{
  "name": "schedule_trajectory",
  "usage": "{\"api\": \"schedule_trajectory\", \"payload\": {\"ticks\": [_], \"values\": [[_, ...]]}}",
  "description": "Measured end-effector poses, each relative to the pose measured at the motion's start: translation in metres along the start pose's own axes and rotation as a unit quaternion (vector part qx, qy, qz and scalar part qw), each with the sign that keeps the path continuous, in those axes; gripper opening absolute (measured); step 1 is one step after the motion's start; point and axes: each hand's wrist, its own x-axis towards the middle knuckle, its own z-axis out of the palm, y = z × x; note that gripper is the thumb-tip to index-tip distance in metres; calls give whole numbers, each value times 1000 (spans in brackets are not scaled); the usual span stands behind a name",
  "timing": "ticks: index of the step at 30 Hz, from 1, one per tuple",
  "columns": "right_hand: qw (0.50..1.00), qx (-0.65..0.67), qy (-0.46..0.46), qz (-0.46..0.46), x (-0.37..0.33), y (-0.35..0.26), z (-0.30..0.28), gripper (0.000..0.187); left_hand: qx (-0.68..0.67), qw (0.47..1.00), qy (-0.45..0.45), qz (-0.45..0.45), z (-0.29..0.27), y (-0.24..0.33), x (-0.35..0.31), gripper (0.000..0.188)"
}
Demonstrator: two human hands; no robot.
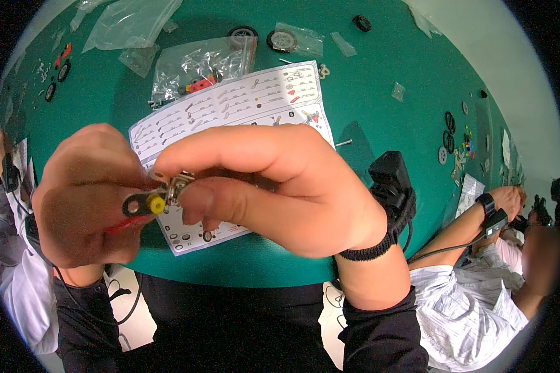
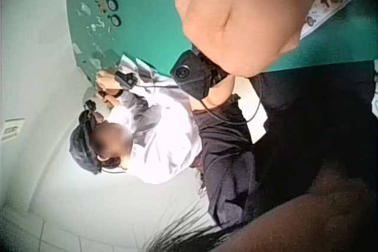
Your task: The person assembles a toy motorcycle by joining metal plates and brackets with screws and nuts. They refer to the instruction manual, pick up a red metal plate, and insert a screw through the plate and a metal bracket.
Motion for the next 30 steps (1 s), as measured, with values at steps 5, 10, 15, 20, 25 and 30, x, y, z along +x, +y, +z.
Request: {"api": "schedule_trajectory", "payload": {"ticks": [5,10,15,20,25,30], "values": [[1000,-17,0,-10,0,0,1,26,65,994,-91,-15,-11,9,10,13],[1000,-10,3,-7,-3,-2,2,27,134,965,-221,-33,-16,16,16,14],[1000,3,-9,-8,-4,0,0,28,43,998,-36,-35,0,9,-2,14],[1000,9,-15,-6,-4,0,0,30,42,999,-12,-13,3,6,-4,15],[1000,25,-12,0,-5,4,0,33,45,995,-24,-86,4,16,-1,17],[999,41,-16,6,-6,6,-1,32,75,991,-89,-62,-1,19,3,16]]}}
